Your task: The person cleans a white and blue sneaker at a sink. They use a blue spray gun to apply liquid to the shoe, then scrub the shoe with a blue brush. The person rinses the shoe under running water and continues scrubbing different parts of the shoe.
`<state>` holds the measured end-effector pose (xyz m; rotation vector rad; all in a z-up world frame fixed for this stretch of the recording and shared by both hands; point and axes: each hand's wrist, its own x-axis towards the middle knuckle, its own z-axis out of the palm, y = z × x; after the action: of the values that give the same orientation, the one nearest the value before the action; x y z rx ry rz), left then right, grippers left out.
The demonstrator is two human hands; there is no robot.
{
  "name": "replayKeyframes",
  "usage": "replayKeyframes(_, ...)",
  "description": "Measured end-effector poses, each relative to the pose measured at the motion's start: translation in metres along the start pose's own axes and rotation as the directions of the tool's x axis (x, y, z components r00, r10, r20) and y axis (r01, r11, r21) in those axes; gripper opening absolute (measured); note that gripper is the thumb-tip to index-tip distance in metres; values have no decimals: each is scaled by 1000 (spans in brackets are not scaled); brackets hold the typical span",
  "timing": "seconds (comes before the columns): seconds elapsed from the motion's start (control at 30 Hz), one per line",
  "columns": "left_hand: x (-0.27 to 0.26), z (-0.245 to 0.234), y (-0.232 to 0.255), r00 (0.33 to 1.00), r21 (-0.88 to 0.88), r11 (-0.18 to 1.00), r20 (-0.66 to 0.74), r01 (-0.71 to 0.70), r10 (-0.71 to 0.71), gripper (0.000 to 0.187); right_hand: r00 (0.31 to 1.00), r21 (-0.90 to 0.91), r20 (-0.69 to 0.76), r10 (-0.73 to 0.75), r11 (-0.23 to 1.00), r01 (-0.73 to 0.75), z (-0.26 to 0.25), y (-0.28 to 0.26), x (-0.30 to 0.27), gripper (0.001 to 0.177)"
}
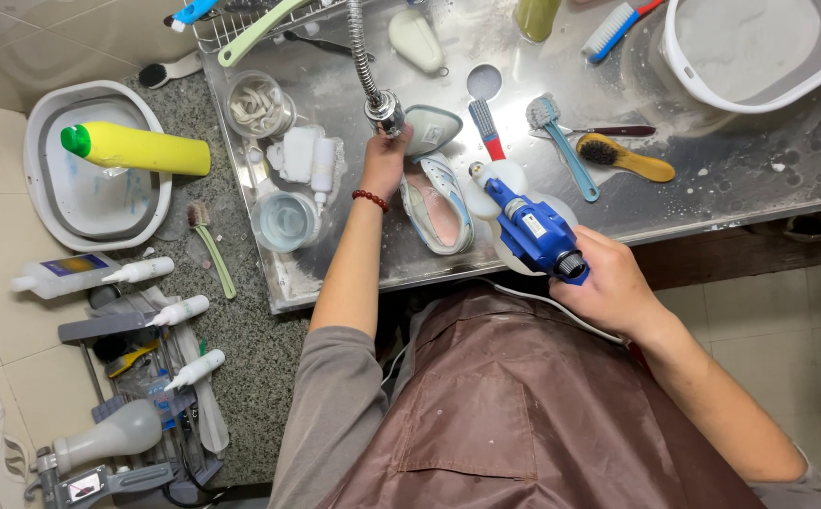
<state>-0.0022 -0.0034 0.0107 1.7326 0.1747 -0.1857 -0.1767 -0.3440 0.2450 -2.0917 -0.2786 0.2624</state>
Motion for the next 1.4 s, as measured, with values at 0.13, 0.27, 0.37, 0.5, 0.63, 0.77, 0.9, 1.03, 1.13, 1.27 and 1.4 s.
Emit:
replayKeyframes(0.13,0,0,-2,1000,-34,999,17,-9,10,46,996,15,-9,-93,996,94,0,-1,3,47)
replayKeyframes(0.27,-1,0,1,999,-8,1000,40,-11,12,48,997,5,-6,-72,997,72,0,-3,5,46)
replayKeyframes(0.37,-1,-1,4,999,-14,1000,48,14,-13,46,999,3,-8,-47,999,47,2,-2,4,45)
replayKeyframes(0.5,5,-8,-16,999,-37,999,41,12,-10,36,999,26,23,36,999,-37,1,0,3,40)
replayKeyframes(0.63,3,-10,-19,1000,-163,986,25,22,-18,29,1000,-23,2,-25,999,25,4,2,2,44)
replayKeyframes(0.77,-1,-11,-17,999,-209,978,30,30,-24,28,999,8,9,-51,999,51,6,1,3,47)
replayKeyframes(0.9,-1,-14,-18,998,-265,963,47,53,-42,29,1000,20,0,-31,999,31,11,3,1,47)
replayKeyframes(1.03,-2,-15,-9,998,-284,958,56,27,-12,31,999,-40,38,-12,999,14,12,9,-1,43)
replayKeyframes(1.13,-3,-15,-6,996,-311,948,75,60,-38,33,999,3,-1,-34,999,34,9,2,0,42)
replayKeyframes(1.27,2,-17,-17,995,-350,933,77,81,-57,32,999,-5,22,-41,999,41,9,6,-1,44)
replayKeyframes(1.4,3,-19,-20,995,-355,931,74,87,-65,31,1000,13,15,-21,1000,21,6,0,1,45)
